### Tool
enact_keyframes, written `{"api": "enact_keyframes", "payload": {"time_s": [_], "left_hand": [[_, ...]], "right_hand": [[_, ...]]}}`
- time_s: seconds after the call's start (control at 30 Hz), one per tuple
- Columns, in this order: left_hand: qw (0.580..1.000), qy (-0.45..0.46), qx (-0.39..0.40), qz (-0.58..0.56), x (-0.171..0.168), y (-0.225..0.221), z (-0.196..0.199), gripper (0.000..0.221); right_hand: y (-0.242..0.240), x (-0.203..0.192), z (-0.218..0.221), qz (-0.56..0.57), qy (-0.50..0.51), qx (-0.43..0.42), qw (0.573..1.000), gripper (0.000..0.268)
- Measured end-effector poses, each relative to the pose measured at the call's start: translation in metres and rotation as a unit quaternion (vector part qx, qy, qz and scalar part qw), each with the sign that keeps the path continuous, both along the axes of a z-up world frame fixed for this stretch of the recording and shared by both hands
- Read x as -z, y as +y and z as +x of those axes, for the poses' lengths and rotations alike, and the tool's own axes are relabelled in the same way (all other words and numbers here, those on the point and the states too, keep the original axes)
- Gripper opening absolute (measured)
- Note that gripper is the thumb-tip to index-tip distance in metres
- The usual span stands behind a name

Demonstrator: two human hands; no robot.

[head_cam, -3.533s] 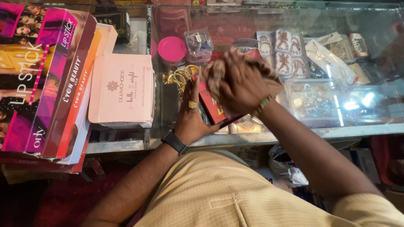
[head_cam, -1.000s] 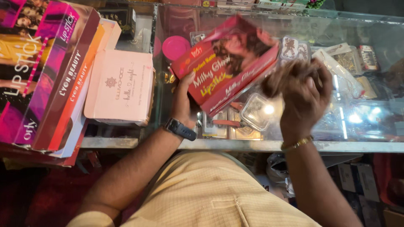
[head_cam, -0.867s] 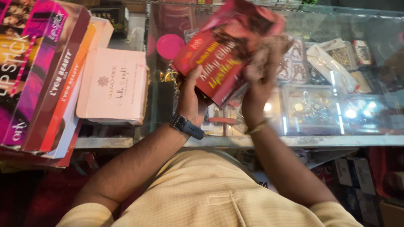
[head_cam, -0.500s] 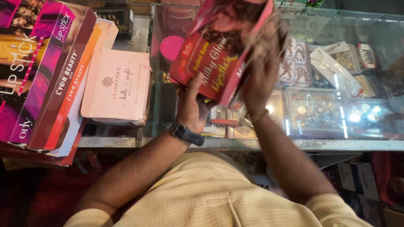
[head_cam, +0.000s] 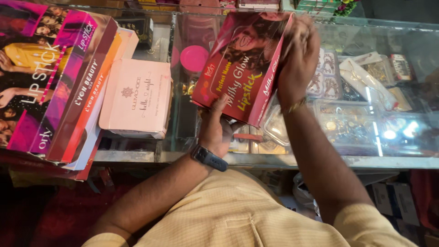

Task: The person wipes the exterior of lipstick boxes with a cloth, then opens them to wipe individual lipstick tubes. They handle multiple boxes, removing and replacing lipsticks in foam inserts, and continue wiping the packaging and products on a glass counter.

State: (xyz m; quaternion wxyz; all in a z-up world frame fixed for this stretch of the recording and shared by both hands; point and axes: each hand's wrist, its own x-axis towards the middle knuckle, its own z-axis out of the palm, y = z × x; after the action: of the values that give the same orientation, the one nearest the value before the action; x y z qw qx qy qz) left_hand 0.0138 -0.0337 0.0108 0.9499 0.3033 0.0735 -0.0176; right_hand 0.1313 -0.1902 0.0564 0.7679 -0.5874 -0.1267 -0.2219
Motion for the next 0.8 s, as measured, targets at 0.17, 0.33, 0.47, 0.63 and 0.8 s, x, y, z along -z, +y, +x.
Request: {"api": "enact_keyframes", "payload": {"time_s": [0.17,0.33,0.47,0.63,0.8], "left_hand": [[0.997,0.05,-0.033,-0.044,-0.018,0.007,0.008,0.055],[0.995,-0.008,0.02,-0.099,-0.01,0.027,0.011,0.062],[0.999,0.023,-0.017,-0.035,0.0,0.009,0.006,0.059],[0.997,0.017,-0.01,-0.078,-0.009,-0.003,0.01,0.063],[0.995,-0.005,0.041,-0.095,-0.021,0.02,0.017,0.07]], "right_hand": [[0.026,0.024,-0.089,-0.409,-0.162,0.154,0.885,0.044],[-0.013,0.117,-0.165,-0.26,-0.139,-0.163,0.941,0.042],[-0.063,0.083,-0.059,-0.088,0.06,0.056,0.993,0.028],[0.007,0.032,-0.065,-0.104,-0.063,0.068,0.99,0.033],[0.02,0.057,-0.156,-0.36,-0.224,-0.068,0.903,0.041]]}}
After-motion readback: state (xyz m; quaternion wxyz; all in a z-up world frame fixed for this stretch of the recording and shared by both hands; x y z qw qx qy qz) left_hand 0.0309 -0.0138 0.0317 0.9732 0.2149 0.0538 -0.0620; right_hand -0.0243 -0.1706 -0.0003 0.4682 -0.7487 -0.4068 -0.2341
